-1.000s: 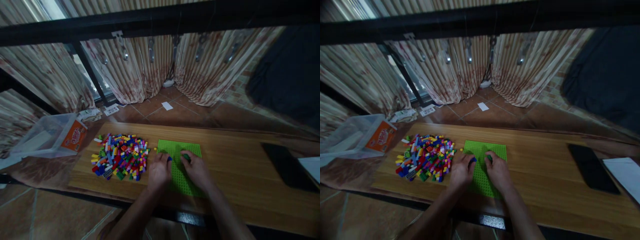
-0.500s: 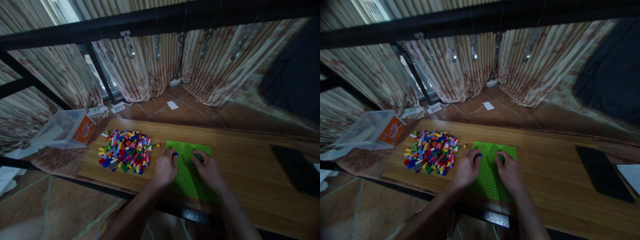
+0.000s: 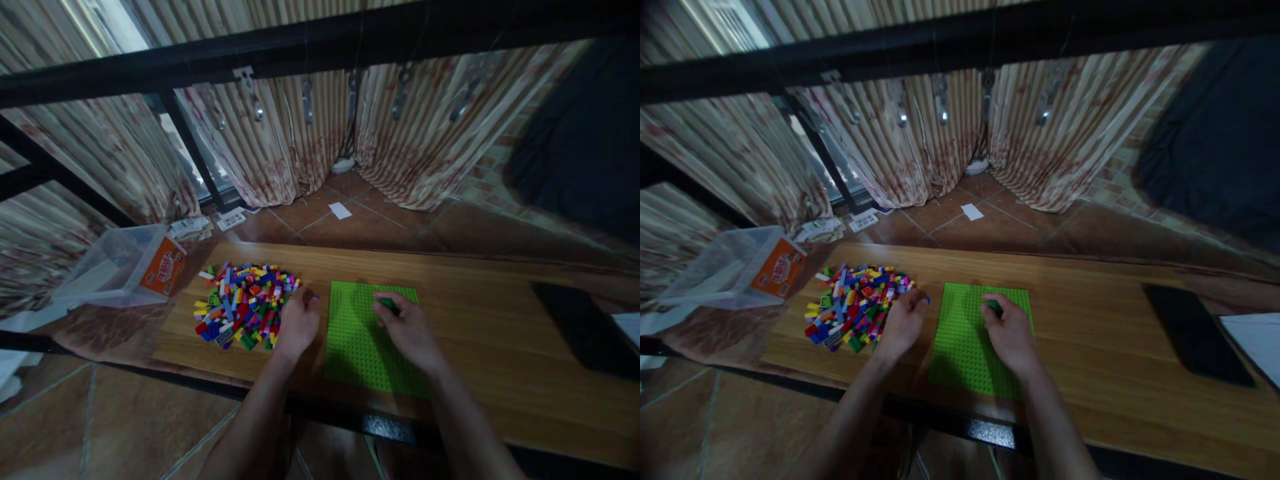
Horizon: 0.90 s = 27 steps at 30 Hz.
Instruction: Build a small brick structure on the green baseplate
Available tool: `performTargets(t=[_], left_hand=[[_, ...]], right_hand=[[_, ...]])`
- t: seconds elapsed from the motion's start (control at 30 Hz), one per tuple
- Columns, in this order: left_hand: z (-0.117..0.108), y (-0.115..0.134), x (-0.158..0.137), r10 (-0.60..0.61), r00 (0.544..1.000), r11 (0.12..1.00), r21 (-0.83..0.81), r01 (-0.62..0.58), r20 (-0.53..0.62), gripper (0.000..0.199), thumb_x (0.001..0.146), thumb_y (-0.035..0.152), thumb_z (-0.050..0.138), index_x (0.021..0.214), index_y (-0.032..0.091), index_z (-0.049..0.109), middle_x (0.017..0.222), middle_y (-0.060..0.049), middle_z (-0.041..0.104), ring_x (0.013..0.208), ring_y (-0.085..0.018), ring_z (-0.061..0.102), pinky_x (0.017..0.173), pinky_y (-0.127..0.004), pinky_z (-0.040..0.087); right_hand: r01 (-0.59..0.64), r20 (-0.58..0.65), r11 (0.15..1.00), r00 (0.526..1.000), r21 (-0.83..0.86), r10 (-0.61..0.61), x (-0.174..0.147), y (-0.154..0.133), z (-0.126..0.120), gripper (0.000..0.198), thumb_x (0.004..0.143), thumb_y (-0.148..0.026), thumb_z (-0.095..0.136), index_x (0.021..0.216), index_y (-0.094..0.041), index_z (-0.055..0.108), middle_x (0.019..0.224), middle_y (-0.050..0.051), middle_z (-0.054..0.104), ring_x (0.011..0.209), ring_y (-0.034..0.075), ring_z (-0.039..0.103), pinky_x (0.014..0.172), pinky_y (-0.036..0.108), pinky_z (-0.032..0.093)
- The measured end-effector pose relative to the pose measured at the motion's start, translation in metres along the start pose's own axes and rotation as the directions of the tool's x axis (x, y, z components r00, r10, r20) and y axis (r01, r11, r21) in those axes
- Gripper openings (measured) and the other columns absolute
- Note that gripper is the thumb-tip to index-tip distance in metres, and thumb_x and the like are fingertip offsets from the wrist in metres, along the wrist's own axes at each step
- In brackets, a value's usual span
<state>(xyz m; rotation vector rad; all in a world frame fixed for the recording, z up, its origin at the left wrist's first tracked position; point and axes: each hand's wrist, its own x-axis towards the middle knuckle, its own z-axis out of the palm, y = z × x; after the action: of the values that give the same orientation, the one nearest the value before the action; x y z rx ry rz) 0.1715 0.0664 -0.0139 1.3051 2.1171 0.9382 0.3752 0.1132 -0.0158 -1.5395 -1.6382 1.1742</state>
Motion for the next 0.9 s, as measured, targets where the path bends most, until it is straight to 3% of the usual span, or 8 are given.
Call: performTargets(t=[0.2, 0.33, 0.5, 0.67, 0.8, 0.9], left_hand=[[0.018, 0.006, -0.013, 0.153, 0.988, 0.976, -0.156, -0.149, 0.011, 0.022, 0.087, 0.024, 0.054, 0.105, 0.017, 0.066, 0.096, -0.007, 0.071, 0.088, -0.018, 0.066, 0.081, -0.030, 0.051], [0.027, 0.016, -0.021, 0.249, 0.966, 0.960, -0.151, -0.237, 0.065, 0.024, 0.087, 0.015, 0.053, 0.108, 0.017, 0.065, 0.106, -0.008, 0.069, 0.097, -0.018, 0.065, 0.089, -0.031, 0.051], [0.030, 0.022, -0.021, 0.304, 0.949, 0.953, -0.014, -0.304, 0.086, 0.029, 0.086, 0.008, 0.052, 0.111, 0.016, 0.064, 0.110, -0.009, 0.067, 0.101, -0.020, 0.064, 0.093, -0.035, 0.051], [0.035, 0.019, -0.013, 0.368, 0.925, 0.929, -0.001, -0.370, 0.098, 0.031, 0.086, 0.007, 0.051, 0.110, 0.019, 0.066, 0.112, -0.006, 0.068, 0.104, -0.020, 0.063, 0.098, -0.035, 0.049], [0.043, 0.017, -0.007, 0.391, 0.915, 0.920, -0.005, -0.393, 0.095, 0.032, 0.086, 0.007, 0.053, 0.112, 0.020, 0.066, 0.114, -0.005, 0.069, 0.108, -0.019, 0.062, 0.101, -0.035, 0.048], [0.047, 0.018, -0.005, 0.393, 0.913, 0.918, 0.014, -0.397, 0.105, 0.037, 0.085, 0.006, 0.053, 0.118, 0.020, 0.064, 0.117, -0.006, 0.069, 0.112, -0.019, 0.061, 0.103, -0.036, 0.047]], right_hand=[[-0.083, 0.032, 0.944, 0.996, 0.320, 0.077, -0.001, -0.006, -0.001, 0.043, 0.070, -0.044, 0.066, 0.104, -0.018, 0.064, 0.075, 0.001, 0.063, 0.063, 0.015, 0.058, 0.053, 0.028, 0.044], [-0.086, 0.051, 0.925, 0.996, 0.370, 0.072, -0.001, -0.002, -0.003, 0.047, 0.071, -0.044, 0.063, 0.110, -0.017, 0.059, 0.081, 0.004, 0.066, 0.061, 0.014, 0.057, 0.051, 0.028, 0.045], [-0.006, -0.019, 0.973, 1.000, 0.230, 0.010, -0.003, 0.003, -0.005, 0.043, 0.080, -0.043, 0.057, 0.115, -0.018, 0.050, 0.084, 0.004, 0.070, 0.056, 0.014, 0.059, 0.051, 0.029, 0.045], [0.025, 0.019, 0.999, 1.000, 0.028, -0.025, -0.004, 0.006, -0.013, 0.029, 0.081, -0.042, 0.056, 0.096, -0.017, 0.060, 0.086, 0.006, 0.071, 0.066, 0.018, 0.064, 0.063, 0.034, 0.049], [0.093, 0.013, 0.987, 0.996, -0.134, -0.092, -0.003, 0.011, -0.019, 0.025, 0.079, -0.039, 0.061, 0.092, -0.019, 0.070, 0.091, 0.006, 0.071, 0.080, 0.021, 0.065, 0.076, 0.037, 0.049], [0.103, -0.007, 0.960, 0.994, -0.262, -0.108, -0.001, 0.014, -0.022, 0.024, 0.078, -0.035, 0.062, 0.093, -0.019, 0.073, 0.092, 0.008, 0.069, 0.078, 0.020, 0.063, 0.077, 0.038, 0.049]])
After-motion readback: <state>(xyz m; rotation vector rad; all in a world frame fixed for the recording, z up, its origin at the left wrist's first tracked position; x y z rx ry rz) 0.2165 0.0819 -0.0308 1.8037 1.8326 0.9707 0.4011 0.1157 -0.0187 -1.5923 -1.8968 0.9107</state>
